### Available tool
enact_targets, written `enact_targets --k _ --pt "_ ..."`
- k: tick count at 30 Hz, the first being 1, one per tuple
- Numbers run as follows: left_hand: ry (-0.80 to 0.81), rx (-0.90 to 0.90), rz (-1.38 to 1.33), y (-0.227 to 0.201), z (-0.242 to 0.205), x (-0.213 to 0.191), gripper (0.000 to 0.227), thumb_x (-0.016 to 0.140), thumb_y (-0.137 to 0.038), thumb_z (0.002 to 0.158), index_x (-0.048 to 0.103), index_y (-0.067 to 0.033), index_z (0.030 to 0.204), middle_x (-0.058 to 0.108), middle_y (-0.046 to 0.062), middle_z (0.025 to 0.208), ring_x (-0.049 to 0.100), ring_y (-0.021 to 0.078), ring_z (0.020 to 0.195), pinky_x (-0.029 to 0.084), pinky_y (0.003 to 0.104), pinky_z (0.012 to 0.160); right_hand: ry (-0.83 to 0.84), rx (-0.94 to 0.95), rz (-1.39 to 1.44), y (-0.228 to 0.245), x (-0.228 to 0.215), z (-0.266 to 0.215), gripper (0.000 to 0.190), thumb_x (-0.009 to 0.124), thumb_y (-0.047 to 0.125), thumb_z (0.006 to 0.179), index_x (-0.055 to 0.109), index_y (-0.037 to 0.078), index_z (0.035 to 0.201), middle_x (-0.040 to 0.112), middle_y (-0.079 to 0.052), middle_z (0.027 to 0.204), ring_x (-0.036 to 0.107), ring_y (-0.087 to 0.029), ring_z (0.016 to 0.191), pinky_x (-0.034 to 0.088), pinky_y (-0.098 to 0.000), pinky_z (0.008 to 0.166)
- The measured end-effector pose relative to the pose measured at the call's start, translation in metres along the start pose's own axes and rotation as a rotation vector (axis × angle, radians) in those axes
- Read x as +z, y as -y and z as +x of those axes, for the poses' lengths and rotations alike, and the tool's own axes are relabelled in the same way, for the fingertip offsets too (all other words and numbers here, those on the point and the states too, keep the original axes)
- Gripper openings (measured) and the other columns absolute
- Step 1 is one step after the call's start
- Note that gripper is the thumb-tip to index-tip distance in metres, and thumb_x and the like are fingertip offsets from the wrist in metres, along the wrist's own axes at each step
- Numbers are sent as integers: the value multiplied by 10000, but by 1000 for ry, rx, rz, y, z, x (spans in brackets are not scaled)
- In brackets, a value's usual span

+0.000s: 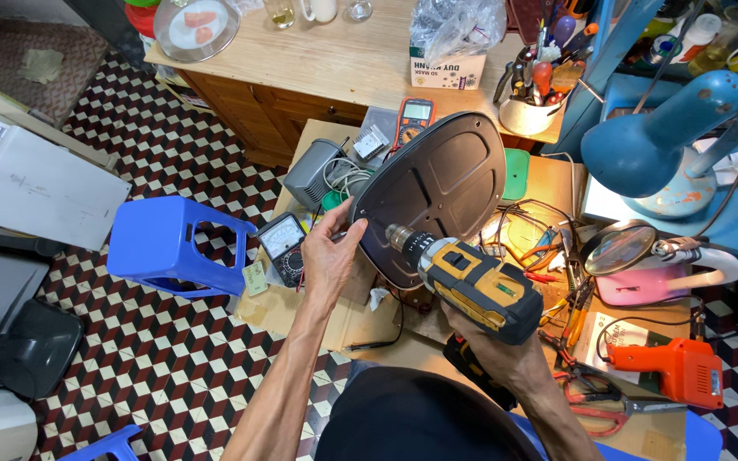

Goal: The person secures a black plastic cover onto a base using a cordless drill and screws. They repeatedly position the cover, drive screws into pre-drilled holes, and adjust the alignment to ensure a tight fit.

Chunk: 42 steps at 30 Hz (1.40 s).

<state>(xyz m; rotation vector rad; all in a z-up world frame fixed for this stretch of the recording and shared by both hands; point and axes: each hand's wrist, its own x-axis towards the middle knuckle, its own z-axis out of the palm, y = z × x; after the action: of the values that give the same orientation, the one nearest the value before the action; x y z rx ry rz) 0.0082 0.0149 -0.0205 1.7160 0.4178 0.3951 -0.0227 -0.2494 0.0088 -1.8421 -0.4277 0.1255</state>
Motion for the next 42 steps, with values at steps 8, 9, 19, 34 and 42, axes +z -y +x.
enact_targets --k 8,9,19,34,42 --pt "-8 25 9 5 2 1 468 758 -135 888 668 -65 1342 757 80 1202 693 112 1027 552 263 910 -15 56 111 -4 3 -2 235 759 132 859 752 61 1082 797 -36 949 767 -123 833 654 -288 712" --pt "-6 38 8 5 2 1 466 758 -134 888 670 -63 1340 758 80 1200 694 111 1028 552 264 913 -10 84 116 -4 4 -2 236 755 135 861 752 61 1085 798 -35 951 766 -123 835 652 -288 711" --pt "32 188 185 -5 -1 1 435 724 -180 938 646 -75 1352 769 93 1167 721 144 1032 564 297 898 -102 403 127 3 -4 -9 192 790 184 845 769 69 997 745 -76 753 702 -152 715 573 -311 664" --pt "55 182 263 -15 10 1 380 702 -221 992 630 -3 1294 745 134 1195 694 166 1120 535 299 954 -664 614 474 -57 -47 -127 193 740 77 854 707 -15 1021 688 -98 787 642 -154 619 557 -296 563" --pt "123 143 376 -36 10 -2 457 687 -265 980 600 -14 1352 753 162 1116 705 215 1013 540 325 875 -682 609 867 -73 -17 -71 304 755 139 839 693 15 1110 780 -116 989 645 -102 630 555 -238 552"
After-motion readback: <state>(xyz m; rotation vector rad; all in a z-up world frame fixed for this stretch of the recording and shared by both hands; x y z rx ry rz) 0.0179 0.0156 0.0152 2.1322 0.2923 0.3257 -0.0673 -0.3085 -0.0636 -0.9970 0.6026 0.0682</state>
